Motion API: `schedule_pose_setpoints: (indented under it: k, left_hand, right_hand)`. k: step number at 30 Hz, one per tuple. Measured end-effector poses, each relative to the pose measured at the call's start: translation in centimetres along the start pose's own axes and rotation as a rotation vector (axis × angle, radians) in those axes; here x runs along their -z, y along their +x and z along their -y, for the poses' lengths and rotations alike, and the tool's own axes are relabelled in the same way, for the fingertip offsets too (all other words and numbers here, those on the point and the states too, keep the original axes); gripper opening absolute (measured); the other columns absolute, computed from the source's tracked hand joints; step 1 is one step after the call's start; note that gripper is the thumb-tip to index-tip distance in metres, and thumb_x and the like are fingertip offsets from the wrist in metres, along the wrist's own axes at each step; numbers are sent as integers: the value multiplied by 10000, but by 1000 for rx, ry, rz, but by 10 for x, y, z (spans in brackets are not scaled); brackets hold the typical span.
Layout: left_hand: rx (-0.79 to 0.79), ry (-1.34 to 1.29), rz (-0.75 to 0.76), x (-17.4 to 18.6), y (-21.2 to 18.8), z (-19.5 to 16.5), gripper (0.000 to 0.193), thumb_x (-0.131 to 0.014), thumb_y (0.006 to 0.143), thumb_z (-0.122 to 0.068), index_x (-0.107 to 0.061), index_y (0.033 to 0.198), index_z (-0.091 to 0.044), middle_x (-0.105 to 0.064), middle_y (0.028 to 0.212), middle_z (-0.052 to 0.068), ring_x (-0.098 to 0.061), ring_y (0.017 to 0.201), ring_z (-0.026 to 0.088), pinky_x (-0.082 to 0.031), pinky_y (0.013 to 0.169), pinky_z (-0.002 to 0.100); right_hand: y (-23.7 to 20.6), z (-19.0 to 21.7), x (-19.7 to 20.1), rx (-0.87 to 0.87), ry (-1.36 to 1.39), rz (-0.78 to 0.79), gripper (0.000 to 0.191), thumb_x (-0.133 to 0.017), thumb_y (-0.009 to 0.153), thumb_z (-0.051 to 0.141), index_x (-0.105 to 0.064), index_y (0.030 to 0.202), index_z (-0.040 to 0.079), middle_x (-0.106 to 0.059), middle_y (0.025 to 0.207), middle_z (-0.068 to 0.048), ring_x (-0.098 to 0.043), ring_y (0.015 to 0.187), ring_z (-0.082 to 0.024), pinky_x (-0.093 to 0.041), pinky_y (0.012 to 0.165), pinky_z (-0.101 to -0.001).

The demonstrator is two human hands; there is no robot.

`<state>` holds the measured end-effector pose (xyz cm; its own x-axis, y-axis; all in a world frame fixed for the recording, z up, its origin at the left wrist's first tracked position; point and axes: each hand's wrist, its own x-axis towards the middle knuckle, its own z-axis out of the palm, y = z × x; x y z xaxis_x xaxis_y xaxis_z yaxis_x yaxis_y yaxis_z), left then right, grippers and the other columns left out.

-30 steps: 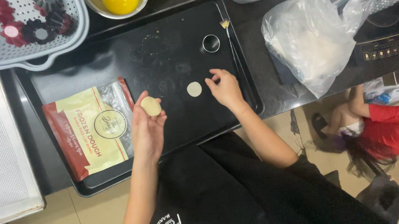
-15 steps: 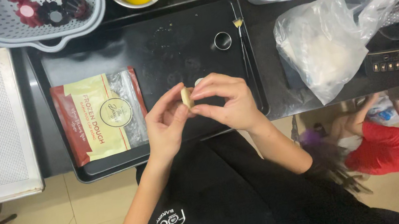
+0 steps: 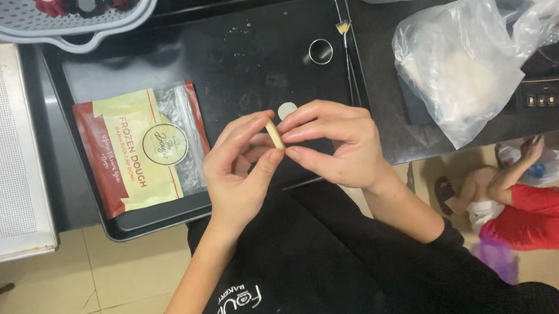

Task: The person carries a tray of molded dough pieces to the counter, then shapes small dough pieces by hand and arranges them on a tray. They brush the dough rounds with egg wash using a brush, then press dough into fluted molds and place the filled molds on a tray.

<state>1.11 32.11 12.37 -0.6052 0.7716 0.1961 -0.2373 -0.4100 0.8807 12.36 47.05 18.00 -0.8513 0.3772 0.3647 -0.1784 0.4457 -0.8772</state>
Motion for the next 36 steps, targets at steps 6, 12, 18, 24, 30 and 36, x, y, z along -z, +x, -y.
schedule_pose_setpoints:
  k: [6,12,18,24,30,36]
  left_hand:
    - [-90,274,16,-2,-1,-25,545,-762,924,53,-549,1422,-5,-546,1478,201,-678,1258,274,-606,1080,389]
    - [-241,408,50,-4,5,-42,516,-778,936,23,-574,1408,-12,-575,1454,220,-644,1281,279,-639,1021,361]
    - [-264,485,64,-3,7,-53,528,-798,945,3,-562,1417,3,-588,1447,221,-700,1201,265,-648,988,343]
    - [-124,280,-46,-9,7,-60,339,-774,877,16,-541,1118,62,-655,1216,247,-662,1274,327,-608,996,401]
    - [-285,514,38,-5,9,-74,198,-801,893,12,-662,1031,39,-631,1356,292,-762,1080,282,-625,939,319]
    - [-302,537,25,-7,14,-84,163,-785,912,-12,-680,1027,36,-649,1360,262,-773,1058,262,-633,922,316]
  right_hand:
    - [8,20,6,-6,2,35,193,-786,831,-79,-737,1001,-2,-733,1058,-149,-745,985,-242,-605,867,-311]
    - [17,33,10,18,10,80,192,-800,833,-62,-736,1006,-8,-727,1055,-159,-747,976,-241,-610,828,-295]
    - [21,40,10,0,-13,95,184,-793,844,-64,-741,1014,-14,-731,1050,-158,-752,957,-235,-608,800,-277]
    - [25,43,8,-6,21,77,185,-788,842,-72,-744,1007,-2,-728,1031,-150,-746,910,-217,-607,784,-266]
    - [26,49,8,0,9,77,211,-804,817,-51,-741,1011,4,-720,1036,-147,-739,919,-219,-601,807,-268]
    - [30,50,7,-14,48,79,208,-816,814,-57,-744,1000,4,-724,1033,-150,-747,899,-214,-612,780,-262]
